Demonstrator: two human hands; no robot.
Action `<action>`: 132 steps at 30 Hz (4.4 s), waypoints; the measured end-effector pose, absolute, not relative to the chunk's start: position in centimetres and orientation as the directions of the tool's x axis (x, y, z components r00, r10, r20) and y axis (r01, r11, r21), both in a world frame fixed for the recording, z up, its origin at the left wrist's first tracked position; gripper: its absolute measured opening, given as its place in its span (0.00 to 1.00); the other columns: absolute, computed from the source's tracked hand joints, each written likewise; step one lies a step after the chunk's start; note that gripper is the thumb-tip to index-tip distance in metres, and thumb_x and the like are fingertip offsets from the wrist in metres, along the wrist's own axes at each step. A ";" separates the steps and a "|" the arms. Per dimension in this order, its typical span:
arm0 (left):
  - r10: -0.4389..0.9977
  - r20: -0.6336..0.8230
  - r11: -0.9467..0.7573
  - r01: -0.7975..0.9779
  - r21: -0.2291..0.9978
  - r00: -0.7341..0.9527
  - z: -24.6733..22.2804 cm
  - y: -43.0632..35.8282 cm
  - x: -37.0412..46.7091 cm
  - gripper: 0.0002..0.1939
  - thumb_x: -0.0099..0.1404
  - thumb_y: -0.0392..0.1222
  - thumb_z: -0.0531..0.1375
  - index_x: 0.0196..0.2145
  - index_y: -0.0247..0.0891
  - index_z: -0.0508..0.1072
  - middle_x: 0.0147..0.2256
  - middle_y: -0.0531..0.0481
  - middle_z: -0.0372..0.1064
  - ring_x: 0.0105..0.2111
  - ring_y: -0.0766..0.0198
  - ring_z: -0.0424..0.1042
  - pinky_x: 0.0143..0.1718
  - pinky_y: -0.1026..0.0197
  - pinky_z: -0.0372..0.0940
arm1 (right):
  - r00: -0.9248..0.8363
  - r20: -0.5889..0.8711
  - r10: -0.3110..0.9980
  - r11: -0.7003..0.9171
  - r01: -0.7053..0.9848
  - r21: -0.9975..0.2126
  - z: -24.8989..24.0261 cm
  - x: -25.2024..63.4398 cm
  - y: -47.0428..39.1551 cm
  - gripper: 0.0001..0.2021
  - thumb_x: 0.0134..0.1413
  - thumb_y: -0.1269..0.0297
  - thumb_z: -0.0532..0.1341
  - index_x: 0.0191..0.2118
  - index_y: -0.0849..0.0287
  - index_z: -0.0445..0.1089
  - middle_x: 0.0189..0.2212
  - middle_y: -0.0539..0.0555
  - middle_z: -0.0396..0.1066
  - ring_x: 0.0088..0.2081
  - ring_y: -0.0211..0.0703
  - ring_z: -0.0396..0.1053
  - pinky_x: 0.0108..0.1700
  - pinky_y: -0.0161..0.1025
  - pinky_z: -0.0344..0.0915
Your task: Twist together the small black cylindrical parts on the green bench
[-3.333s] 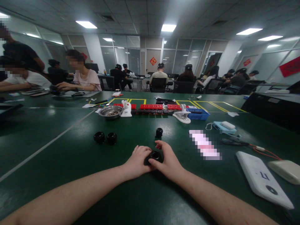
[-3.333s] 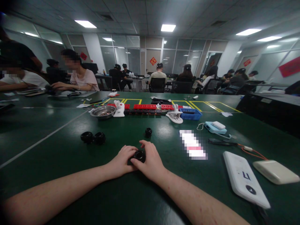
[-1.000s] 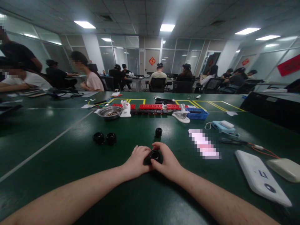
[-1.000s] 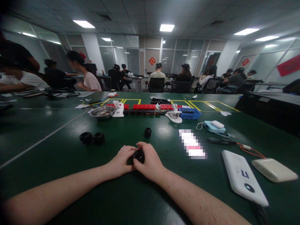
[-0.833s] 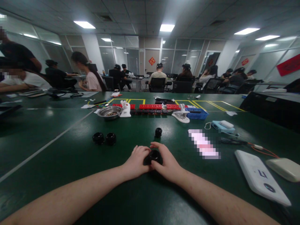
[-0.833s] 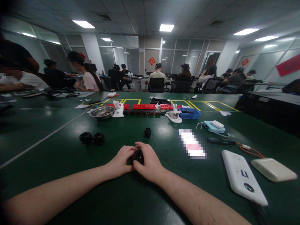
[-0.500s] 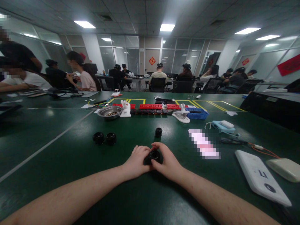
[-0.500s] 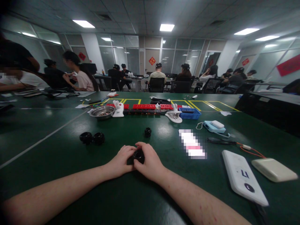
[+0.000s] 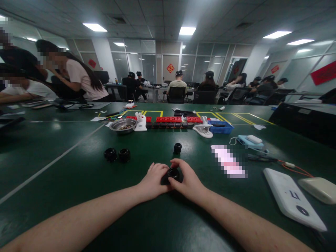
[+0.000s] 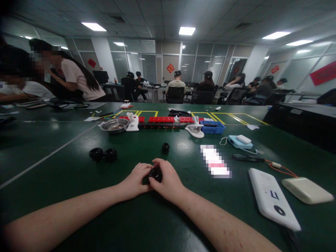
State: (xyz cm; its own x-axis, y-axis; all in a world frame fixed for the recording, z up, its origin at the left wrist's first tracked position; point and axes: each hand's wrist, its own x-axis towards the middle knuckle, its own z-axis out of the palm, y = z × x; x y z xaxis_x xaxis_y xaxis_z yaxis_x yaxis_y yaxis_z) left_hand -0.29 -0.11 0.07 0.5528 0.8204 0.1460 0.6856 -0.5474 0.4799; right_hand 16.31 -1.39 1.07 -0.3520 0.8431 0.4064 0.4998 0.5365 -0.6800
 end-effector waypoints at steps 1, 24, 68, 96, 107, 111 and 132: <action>0.821 0.146 -0.545 0.683 0.486 0.552 0.0 -0.1 -0.3 0.22 0.52 0.50 0.59 0.43 0.40 0.65 0.44 0.47 0.63 0.47 0.53 0.59 0.52 0.46 0.47 | -0.389 0.409 0.825 0.559 0.469 -0.684 1.1 16.4 -1.5 0.24 0.39 0.74 0.56 0.47 0.58 0.56 0.40 0.55 0.63 0.43 0.45 0.62 0.48 0.46 0.59; 0.834 0.124 -0.523 0.696 0.493 0.538 0.8 -0.4 -0.1 0.18 0.53 0.51 0.58 0.39 0.39 0.68 0.43 0.47 0.63 0.47 0.53 0.59 0.52 0.44 0.45 | -0.320 0.426 0.846 0.533 0.523 -0.665 1.2 16.3 -1.5 0.24 0.41 0.67 0.60 0.47 0.59 0.56 0.39 0.56 0.62 0.42 0.48 0.61 0.46 0.49 0.59; 0.830 0.118 -0.526 0.693 0.494 0.546 0.8 -0.4 -0.1 0.18 0.52 0.50 0.59 0.39 0.39 0.68 0.43 0.47 0.62 0.46 0.54 0.59 0.52 0.45 0.45 | -0.331 0.419 0.846 0.534 0.536 -0.654 1.2 16.5 -1.3 0.23 0.40 0.66 0.61 0.45 0.58 0.57 0.37 0.55 0.63 0.40 0.47 0.63 0.45 0.48 0.60; 0.834 0.101 -0.516 0.703 0.489 0.542 0.8 -0.3 -0.2 0.17 0.51 0.48 0.60 0.38 0.40 0.67 0.43 0.47 0.62 0.46 0.54 0.58 0.53 0.44 0.45 | -0.331 0.400 0.855 0.519 0.522 -0.677 1.1 16.6 -1.3 0.28 0.39 0.64 0.62 0.49 0.58 0.55 0.41 0.56 0.62 0.44 0.48 0.61 0.47 0.49 0.59; 0.830 0.112 -0.526 0.700 0.483 0.547 0.3 0.0 -0.3 0.19 0.51 0.47 0.59 0.42 0.40 0.66 0.45 0.46 0.61 0.48 0.53 0.57 0.54 0.43 0.43 | -0.452 0.404 0.795 0.592 0.433 -0.679 1.3 16.7 -1.6 0.31 0.38 0.73 0.58 0.53 0.57 0.51 0.48 0.58 0.59 0.50 0.49 0.58 0.51 0.49 0.55; 0.827 0.103 -0.527 0.700 0.482 0.552 0.4 -0.1 -0.3 0.17 0.51 0.48 0.59 0.39 0.40 0.67 0.44 0.47 0.62 0.47 0.54 0.59 0.53 0.43 0.44 | -0.329 0.400 0.855 0.517 0.515 -0.683 1.4 16.5 -1.5 0.26 0.39 0.66 0.62 0.48 0.58 0.56 0.40 0.56 0.63 0.43 0.48 0.62 0.46 0.49 0.59; 0.827 0.102 -0.531 0.708 0.466 0.553 0.7 -0.3 -0.2 0.19 0.52 0.49 0.58 0.41 0.39 0.66 0.45 0.46 0.61 0.48 0.54 0.58 0.53 0.45 0.46 | -0.413 0.417 0.809 0.583 0.474 -0.660 1.2 16.5 -1.7 0.29 0.38 0.75 0.56 0.51 0.58 0.53 0.44 0.56 0.62 0.47 0.45 0.60 0.50 0.47 0.56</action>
